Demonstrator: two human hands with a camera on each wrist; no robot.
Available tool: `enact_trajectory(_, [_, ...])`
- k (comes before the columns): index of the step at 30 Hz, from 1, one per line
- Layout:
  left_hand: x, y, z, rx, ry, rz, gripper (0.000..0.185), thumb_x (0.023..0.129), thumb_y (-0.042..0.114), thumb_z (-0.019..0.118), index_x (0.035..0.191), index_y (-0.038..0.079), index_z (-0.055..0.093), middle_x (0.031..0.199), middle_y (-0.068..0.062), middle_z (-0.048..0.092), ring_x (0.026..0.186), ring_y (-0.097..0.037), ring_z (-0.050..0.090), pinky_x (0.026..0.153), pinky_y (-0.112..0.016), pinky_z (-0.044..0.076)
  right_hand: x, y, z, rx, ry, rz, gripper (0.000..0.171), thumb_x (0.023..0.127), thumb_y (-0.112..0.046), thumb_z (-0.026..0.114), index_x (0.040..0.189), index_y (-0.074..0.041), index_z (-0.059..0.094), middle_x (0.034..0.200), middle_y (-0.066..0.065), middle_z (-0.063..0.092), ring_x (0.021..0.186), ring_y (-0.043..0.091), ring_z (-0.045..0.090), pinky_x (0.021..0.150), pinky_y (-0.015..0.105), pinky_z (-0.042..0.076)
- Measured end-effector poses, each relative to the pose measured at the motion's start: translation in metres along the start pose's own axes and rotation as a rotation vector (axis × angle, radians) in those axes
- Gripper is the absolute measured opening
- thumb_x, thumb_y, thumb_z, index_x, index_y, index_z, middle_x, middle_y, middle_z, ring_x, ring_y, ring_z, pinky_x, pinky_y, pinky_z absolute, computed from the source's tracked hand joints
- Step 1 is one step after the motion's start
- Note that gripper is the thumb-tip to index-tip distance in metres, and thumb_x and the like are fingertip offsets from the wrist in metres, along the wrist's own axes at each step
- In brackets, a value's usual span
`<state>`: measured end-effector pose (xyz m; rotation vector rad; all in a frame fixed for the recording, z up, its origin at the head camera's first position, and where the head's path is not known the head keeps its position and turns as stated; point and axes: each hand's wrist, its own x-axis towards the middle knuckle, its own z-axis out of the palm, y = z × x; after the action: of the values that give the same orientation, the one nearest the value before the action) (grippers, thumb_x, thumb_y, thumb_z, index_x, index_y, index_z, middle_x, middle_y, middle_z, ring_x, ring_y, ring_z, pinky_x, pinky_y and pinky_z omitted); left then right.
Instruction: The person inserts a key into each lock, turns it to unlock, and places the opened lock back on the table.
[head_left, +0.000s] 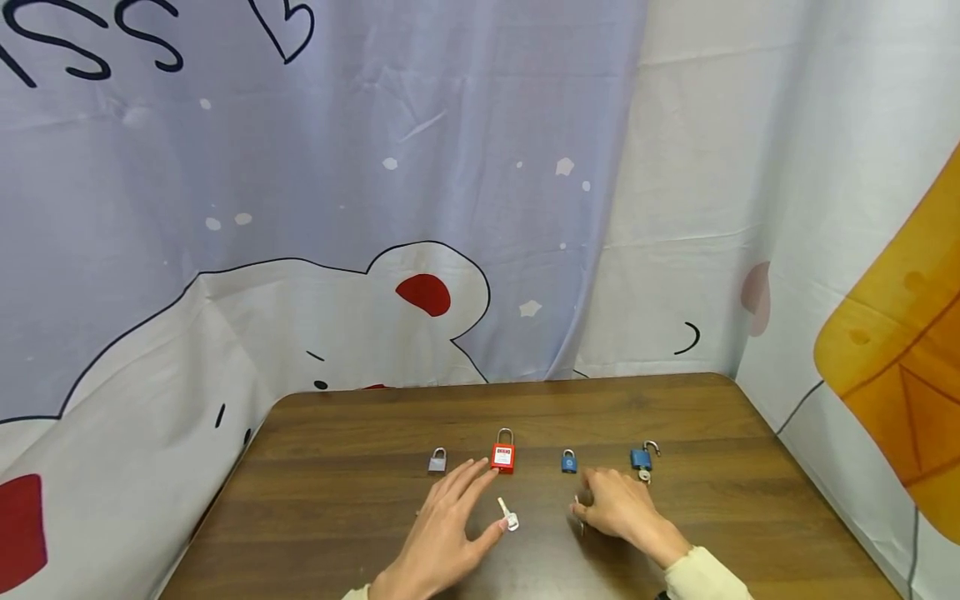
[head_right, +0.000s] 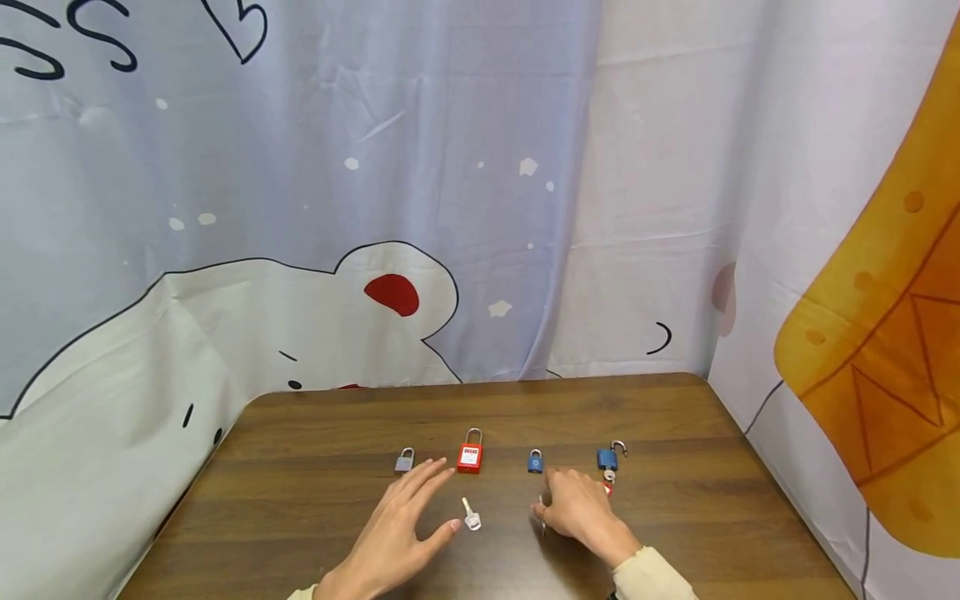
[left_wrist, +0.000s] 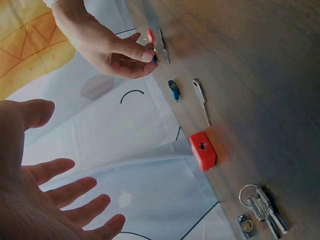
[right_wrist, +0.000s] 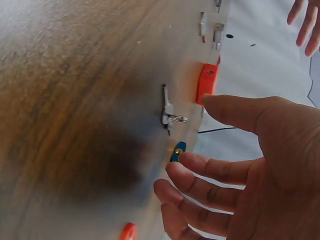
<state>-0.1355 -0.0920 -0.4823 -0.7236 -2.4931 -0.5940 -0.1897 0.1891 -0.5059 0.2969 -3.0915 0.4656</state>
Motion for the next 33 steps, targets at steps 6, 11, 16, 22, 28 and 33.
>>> enact_trajectory(6, [-0.003,-0.002,0.002,0.004,0.003,-0.001,0.062,0.082,0.043,0.074,0.137,0.021,0.056,0.144,0.001,0.054,0.135,-0.023,0.049,0.103,-0.048,0.046,0.002,0.001,0.010,-0.001,0.020,0.019,0.035,0.073,-0.041,0.082,0.067,-0.021,0.054,0.068,-0.004,0.056,0.064,0.015,0.051,0.054,0.039,0.042])
enact_trajectory(11, [-0.006,-0.003,0.004,-0.001,-0.004,-0.010,0.063,0.082,0.043,0.074,0.138,0.022,0.055,0.144,0.001,0.054,0.134,-0.024,0.050,0.103,-0.049,0.046,0.002,0.000,0.013,-0.010,0.037,0.013,0.042,0.074,-0.037,0.082,0.059,-0.020,0.046,0.061,-0.004,0.049,0.059,0.014,0.046,0.049,0.036,0.037])
enact_trajectory(16, [-0.007,-0.004,0.006,0.002,-0.013,-0.013,0.063,0.082,0.044,0.074,0.138,0.021,0.055,0.145,0.001,0.053,0.135,-0.024,0.049,0.104,-0.049,0.046,0.004,0.000,0.016,-0.019,0.042,0.006,0.044,0.076,-0.028,0.080,0.054,-0.019,0.043,0.057,-0.003,0.047,0.057,0.015,0.044,0.048,0.036,0.035])
enact_trajectory(22, [-0.007,-0.004,0.006,0.003,-0.028,-0.020,0.063,0.083,0.045,0.073,0.138,0.020,0.055,0.146,0.001,0.052,0.136,-0.023,0.048,0.104,-0.050,0.045,0.005,0.002,0.019,-0.005,0.052,-0.016,0.041,0.078,-0.023,0.079,0.055,-0.020,0.045,0.057,-0.005,0.048,0.056,0.014,0.046,0.049,0.036,0.038])
enact_trajectory(28, [-0.008,-0.003,0.007,0.005,-0.055,-0.022,0.064,0.083,0.045,0.072,0.139,0.020,0.054,0.148,0.002,0.050,0.137,-0.023,0.047,0.105,-0.049,0.044,0.006,0.004,0.019,0.017,0.054,-0.017,0.030,0.078,-0.017,0.078,0.060,-0.021,0.054,0.059,-0.006,0.054,0.057,0.013,0.050,0.049,0.035,0.041])
enact_trajectory(33, [-0.009,-0.003,0.007,-0.001,-0.076,-0.024,0.064,0.084,0.047,0.071,0.139,0.020,0.053,0.148,0.001,0.049,0.137,-0.024,0.047,0.105,-0.049,0.044,0.007,0.005,0.020,0.018,0.049,-0.027,0.030,0.079,-0.015,0.076,0.060,-0.020,0.055,0.060,-0.005,0.055,0.057,0.014,0.051,0.050,0.035,0.042])
